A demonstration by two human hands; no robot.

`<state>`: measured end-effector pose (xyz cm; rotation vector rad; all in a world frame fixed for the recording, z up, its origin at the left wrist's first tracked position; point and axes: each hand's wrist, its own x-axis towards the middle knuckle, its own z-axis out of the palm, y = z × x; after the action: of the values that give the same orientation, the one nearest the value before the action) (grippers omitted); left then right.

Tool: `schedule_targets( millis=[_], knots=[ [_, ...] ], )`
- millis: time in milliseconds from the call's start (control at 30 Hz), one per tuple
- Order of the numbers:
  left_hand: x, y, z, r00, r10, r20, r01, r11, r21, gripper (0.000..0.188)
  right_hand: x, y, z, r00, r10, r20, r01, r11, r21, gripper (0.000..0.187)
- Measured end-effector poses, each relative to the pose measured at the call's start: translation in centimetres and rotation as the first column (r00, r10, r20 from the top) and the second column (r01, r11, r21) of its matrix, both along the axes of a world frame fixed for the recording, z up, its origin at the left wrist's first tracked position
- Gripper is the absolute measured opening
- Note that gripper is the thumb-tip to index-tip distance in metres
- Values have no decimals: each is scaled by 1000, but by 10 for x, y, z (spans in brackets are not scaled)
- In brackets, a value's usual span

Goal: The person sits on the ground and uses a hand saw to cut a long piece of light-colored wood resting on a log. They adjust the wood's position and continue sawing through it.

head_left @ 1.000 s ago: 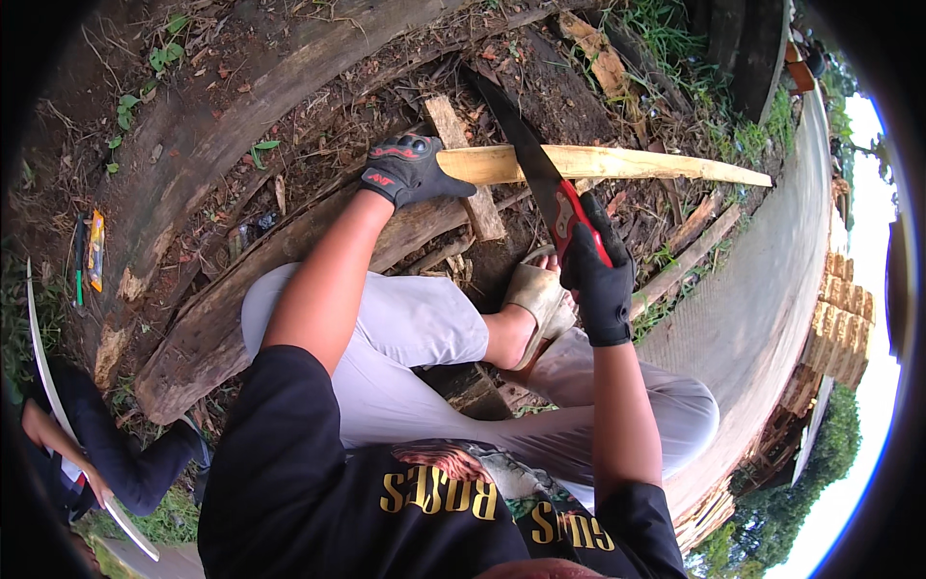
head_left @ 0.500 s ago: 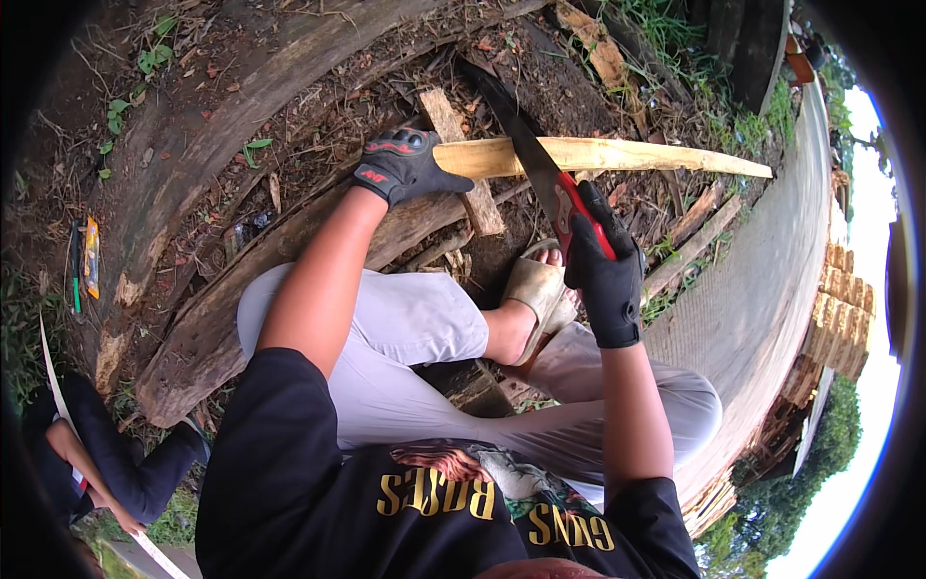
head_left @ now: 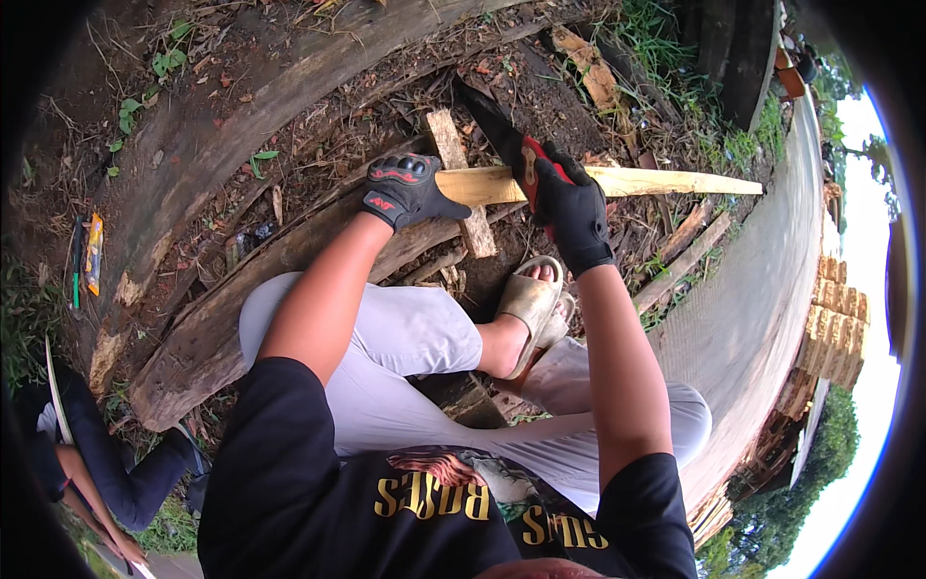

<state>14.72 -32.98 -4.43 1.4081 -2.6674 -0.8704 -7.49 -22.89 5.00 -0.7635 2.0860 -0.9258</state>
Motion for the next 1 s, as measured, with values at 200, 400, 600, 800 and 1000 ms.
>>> schedule_targets(
  millis=[200,400,600,800,1000],
  knots=[
    [-6,2,3,995,18,-95,-40,970,-240,69,7,42,31,987,-75,144,98,982,-160,48],
    [0,3,10,989,1,-146,-61,910,-410,46,13,97,53,951,144,-275,-218,941,-260,52],
    [5,-8,-4,998,-59,-29,46,939,-341,46,38,157,88,1000,-14,26,17,992,-126,55],
    [-1,-10,-1,998,-59,-18,54,976,-210,50,48,208,126,970,-175,166,194,975,-107,53],
    [-23,-8,9,993,-114,31,118,972,-203,51,53,206,130,992,-30,-126,21,997,-77,52]
  ],
)
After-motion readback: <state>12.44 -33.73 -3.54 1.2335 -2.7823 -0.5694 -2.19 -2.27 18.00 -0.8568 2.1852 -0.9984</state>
